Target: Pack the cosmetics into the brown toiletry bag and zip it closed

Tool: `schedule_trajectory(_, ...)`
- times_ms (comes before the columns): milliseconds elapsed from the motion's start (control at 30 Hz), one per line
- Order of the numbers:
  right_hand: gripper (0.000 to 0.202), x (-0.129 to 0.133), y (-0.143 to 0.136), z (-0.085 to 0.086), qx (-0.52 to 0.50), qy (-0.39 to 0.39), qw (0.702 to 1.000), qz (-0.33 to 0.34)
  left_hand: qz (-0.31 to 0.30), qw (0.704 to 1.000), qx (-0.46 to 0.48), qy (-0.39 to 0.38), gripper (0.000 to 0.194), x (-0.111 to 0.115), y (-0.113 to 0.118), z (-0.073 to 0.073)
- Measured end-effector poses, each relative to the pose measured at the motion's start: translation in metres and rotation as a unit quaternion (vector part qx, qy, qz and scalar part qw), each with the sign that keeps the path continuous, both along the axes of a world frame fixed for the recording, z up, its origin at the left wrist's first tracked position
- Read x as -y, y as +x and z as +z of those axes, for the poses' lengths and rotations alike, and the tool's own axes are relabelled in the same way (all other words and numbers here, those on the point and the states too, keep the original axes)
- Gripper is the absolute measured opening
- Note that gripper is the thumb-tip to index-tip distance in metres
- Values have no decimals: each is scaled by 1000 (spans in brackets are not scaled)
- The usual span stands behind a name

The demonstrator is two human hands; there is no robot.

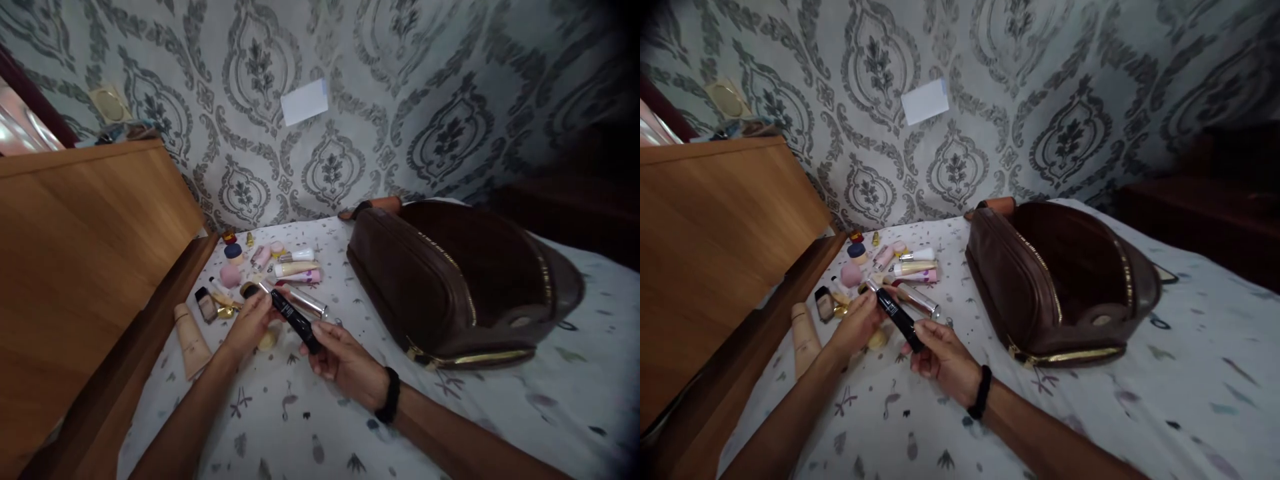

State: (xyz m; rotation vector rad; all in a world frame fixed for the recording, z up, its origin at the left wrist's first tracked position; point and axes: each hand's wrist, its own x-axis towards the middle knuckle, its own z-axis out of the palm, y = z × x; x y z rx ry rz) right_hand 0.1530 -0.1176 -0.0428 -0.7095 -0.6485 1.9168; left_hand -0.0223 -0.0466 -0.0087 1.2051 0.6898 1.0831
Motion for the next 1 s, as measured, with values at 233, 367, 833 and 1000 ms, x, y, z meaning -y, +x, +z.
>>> schedule_trajectory(233,53,1,-2,3,10,-8,1000,-5,102,994,34,-33,34,-6,-11,6)
schedule_trajectory(367,48,-1,1,4,-20,-48,999,7,79,997,-1,-22,35,-5,-13,5)
schedule_trajectory(833,37,0,3,0,-9,-28,1000,-1,69,990,-90,88,37,-5,-18,3)
schedule_trajectory(1000,37,0,1,-1,4,-5,1000,-23,93,985,-116,91,45,-7,-20,-1)
